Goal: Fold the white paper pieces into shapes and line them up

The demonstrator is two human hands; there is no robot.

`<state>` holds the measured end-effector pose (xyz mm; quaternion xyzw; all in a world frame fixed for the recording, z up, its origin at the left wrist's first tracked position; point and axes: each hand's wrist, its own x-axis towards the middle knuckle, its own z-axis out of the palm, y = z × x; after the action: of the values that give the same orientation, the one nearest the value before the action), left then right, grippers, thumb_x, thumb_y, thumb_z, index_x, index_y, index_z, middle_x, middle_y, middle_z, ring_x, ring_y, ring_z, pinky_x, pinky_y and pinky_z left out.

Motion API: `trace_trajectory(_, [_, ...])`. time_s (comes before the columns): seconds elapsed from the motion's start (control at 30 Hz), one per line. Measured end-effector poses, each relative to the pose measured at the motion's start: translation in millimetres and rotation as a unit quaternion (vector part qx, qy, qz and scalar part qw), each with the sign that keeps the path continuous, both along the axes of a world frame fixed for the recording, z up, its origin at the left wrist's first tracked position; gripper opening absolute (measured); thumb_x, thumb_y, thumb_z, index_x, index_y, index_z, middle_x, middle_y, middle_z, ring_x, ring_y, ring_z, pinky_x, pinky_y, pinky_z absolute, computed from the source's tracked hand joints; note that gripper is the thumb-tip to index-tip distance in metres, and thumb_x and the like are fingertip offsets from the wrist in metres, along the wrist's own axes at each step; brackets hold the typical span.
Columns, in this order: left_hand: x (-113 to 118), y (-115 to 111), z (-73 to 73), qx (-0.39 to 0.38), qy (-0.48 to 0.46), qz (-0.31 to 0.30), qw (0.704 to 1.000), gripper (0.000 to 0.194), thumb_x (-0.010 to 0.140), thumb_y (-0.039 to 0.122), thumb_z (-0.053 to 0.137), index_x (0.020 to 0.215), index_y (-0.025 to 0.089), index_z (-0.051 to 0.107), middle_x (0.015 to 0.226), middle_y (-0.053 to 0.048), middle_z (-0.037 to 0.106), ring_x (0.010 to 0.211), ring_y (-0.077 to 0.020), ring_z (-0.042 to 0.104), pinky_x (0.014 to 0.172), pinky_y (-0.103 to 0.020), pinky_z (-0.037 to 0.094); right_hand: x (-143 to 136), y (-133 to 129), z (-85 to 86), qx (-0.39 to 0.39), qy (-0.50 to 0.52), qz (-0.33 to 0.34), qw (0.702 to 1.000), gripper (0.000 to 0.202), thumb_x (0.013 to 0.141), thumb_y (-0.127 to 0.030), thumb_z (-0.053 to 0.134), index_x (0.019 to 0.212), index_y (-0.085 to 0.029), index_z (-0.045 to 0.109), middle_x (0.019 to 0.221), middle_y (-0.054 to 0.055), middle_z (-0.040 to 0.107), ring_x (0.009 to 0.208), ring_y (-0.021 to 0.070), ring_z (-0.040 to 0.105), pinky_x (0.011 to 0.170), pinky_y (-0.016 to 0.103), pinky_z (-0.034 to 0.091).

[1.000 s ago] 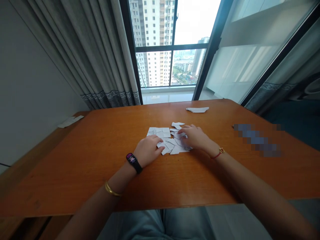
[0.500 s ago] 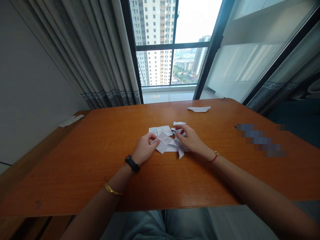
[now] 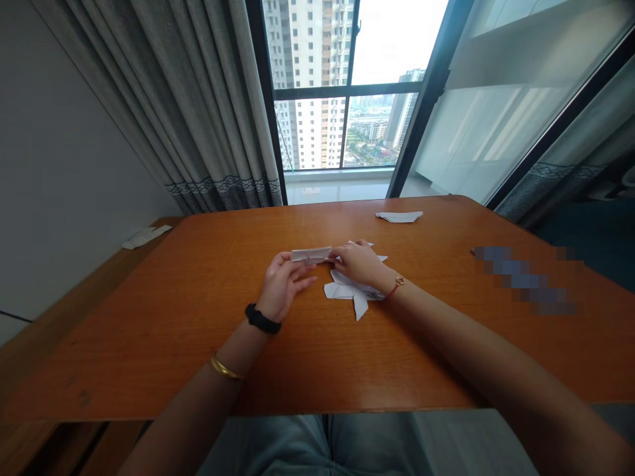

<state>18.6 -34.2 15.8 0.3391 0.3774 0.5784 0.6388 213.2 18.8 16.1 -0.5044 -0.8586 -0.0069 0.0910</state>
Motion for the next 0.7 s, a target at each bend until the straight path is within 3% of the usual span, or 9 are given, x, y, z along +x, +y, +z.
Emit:
trace_trajectory(0.07, [-0.4,0.7,0.4,0.007,-0.06,-0.004,0.998,0.017,0.074,0.031,0.059,0.081,0.017,0.052,0.092,-0.006,0.067,0.093,-0.0238,0.066,0.077,-0.039,0.055,8.6,-1.4,1.1,0.014,0.096,-0.028,0.995,0.027,0.088,-0.023,0.045,0.101,-0.021,0.068,0.096,0.008,0.072,0.089,0.0224,0.064,0.084,0.036,0.038])
trace_trajectory(0.13, [0.3,2.2,-0.4,0.006,-0.076,0.016,0.997,0.021,0.075,0.035,0.059,0.076,0.015,0.054,0.089,-0.007,0.066,0.095,-0.0237,0.064,0.081,-0.039,0.053,19.4,-3.6,3.6,0.019,0.231,-0.058,0.971,0.027,0.087,-0.023,0.045,0.102,-0.019,0.068,0.099,0.007,0.072,0.088,0.0203,0.064,0.08,0.033,0.042])
trace_trajectory(0.2, [1.9,3.5,-2.2,0.018,-0.047,0.052,0.997,0.019,0.07,0.026,0.068,0.081,0.015,0.056,0.092,-0.006,0.065,0.093,-0.0202,0.063,0.083,-0.034,0.052,28.7,-7.9,7.3,0.0,0.381,-0.082,0.921,0.027,0.085,-0.025,0.048,0.101,-0.016,0.068,0.098,0.008,0.071,0.085,0.0185,0.063,0.075,0.03,0.045])
trace_trajectory(0.3, [4.0,4.2,-5.1,0.033,-0.004,0.065,0.997,0.048,0.06,0.004,0.072,0.103,0.02,0.056,0.101,-0.003,0.064,0.093,-0.0171,0.063,0.085,-0.032,0.051,35.4,-18.7,13.3,-0.063,0.544,-0.115,0.829,0.027,0.078,-0.029,0.056,0.096,-0.013,0.067,0.08,0.005,0.068,0.067,0.0148,0.06,0.062,0.027,0.046])
trace_trajectory(0.4, [3.7,4.9,-7.8,-0.01,-0.021,0.033,0.999,0.056,0.062,-0.003,0.069,0.111,0.019,0.053,0.099,-0.005,0.065,0.09,-0.0175,0.065,0.084,-0.033,0.052,35.3,-29.8,15.6,-0.106,0.62,-0.163,0.76,0.028,0.071,-0.03,0.063,0.093,-0.013,0.067,0.067,0.0,0.061,0.054,0.0099,0.052,0.051,0.024,0.04])
trace_trajectory(0.5, [2.0,7.1,-10.9,-0.077,-0.049,-0.013,0.996,0.035,0.068,-0.003,0.064,0.1,0.011,0.057,0.098,-0.01,0.067,0.087,-0.0184,0.065,0.085,-0.035,0.053,33.5,-36.0,13.4,-0.144,0.669,-0.181,0.707,0.029,0.068,-0.03,0.067,0.092,-0.014,0.065,0.064,-0.002,0.057,0.05,0.0078,0.05,0.046,0.021,0.037])
trace_trajectory(0.6, [2.1,8.9,-13.4,-0.099,-0.082,-0.031,0.991,0.02,0.076,0.002,0.061,0.095,0.009,0.059,0.101,-0.014,0.067,0.09,-0.0198,0.066,0.086,-0.036,0.052,30.4,-41.0,13.0,-0.172,0.721,-0.148,0.655,0.031,0.065,-0.028,0.072,0.092,-0.016,0.061,0.067,-0.003,0.058,0.049,0.0071,0.052,0.044,0.02,0.039])
trace_trajectory(0.7, [5.5,7.7,-13.8,-0.073,-0.116,-0.031,0.99,0.021,0.08,0.006,0.06,0.1,0.012,0.059,0.103,-0.012,0.068,0.097,-0.021,0.065,0.092,-0.039,0.05,22.1,-50.9,16.7,-0.228,0.762,-0.085,0.6,0.031,0.064,-0.025,0.075,0.089,-0.018,0.057,0.067,-0.004,0.059,0.049,0.007,0.054,0.044,0.019,0.044])
